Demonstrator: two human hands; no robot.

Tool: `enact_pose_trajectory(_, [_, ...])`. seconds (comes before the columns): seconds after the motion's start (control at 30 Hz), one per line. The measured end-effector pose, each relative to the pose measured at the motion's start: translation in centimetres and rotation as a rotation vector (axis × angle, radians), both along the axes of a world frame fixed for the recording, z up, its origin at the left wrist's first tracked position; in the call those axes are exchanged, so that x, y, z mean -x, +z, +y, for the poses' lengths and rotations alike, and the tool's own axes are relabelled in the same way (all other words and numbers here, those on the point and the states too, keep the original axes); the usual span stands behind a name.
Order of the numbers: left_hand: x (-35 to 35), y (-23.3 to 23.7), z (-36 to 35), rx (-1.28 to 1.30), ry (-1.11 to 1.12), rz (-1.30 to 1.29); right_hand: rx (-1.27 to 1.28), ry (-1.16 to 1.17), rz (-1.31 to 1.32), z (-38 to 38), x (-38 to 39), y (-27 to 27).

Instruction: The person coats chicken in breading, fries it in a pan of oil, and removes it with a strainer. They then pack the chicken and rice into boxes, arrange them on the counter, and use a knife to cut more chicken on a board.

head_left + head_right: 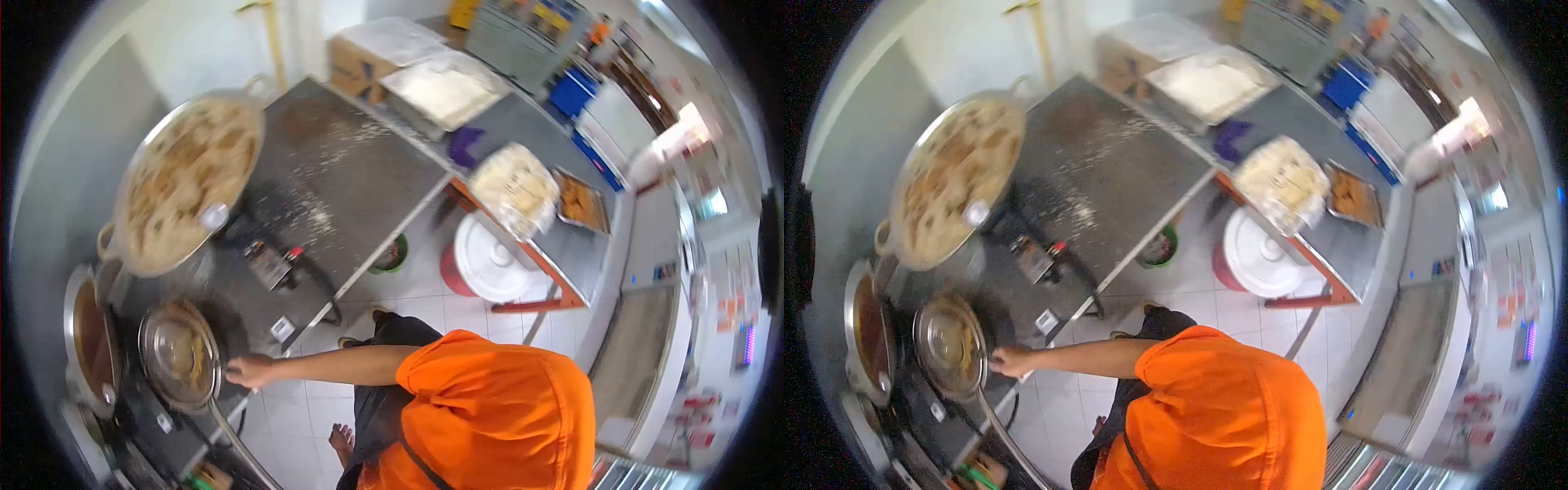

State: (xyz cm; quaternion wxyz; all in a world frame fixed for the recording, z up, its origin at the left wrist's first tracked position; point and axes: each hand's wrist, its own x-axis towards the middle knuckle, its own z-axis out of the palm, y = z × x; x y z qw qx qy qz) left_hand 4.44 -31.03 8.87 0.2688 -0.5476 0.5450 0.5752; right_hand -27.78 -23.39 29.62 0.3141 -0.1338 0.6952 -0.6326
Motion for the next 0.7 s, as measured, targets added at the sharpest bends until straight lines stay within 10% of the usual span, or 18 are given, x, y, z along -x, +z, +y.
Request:
enact_pose_trajectory(0.17, [3.3,1.6,0.7,0.047,-0.123,-0.031,-0.101,0.078,0.272,13.8,0.8,-7.0])
enact_pose_trajectory(0.27, [5.4,2.3,2.1,0.087,-0.209,-0.021,0.017,-0.476,-0.265,31.7,-4.0,-5.4])
enact_pose_trajectory(0.47, [7.2,3.7,11.1,0.175,-0.358,0.025,0.37,-1.705,0.012,73.2,-22.4,-16.1])
enact_pose_trajectory(0.5, [7.0,3.9,13.2,0.19,-0.388,0.039,-0.053,-1.895,0.036,78.2,-24.9,-12.9])
enact_pose_trajectory(0.53, [6.7,4.2,15.5,0.21,-0.413,0.049,0.112,-2.108,-0.009,82.8,-26.7,-10.6])
enact_pose_trajectory(0.7, [3.1,3.9,26.0,0.287,-0.531,0.065,0.06,-2.426,-0.316,104.2,-29.6,-12.4])
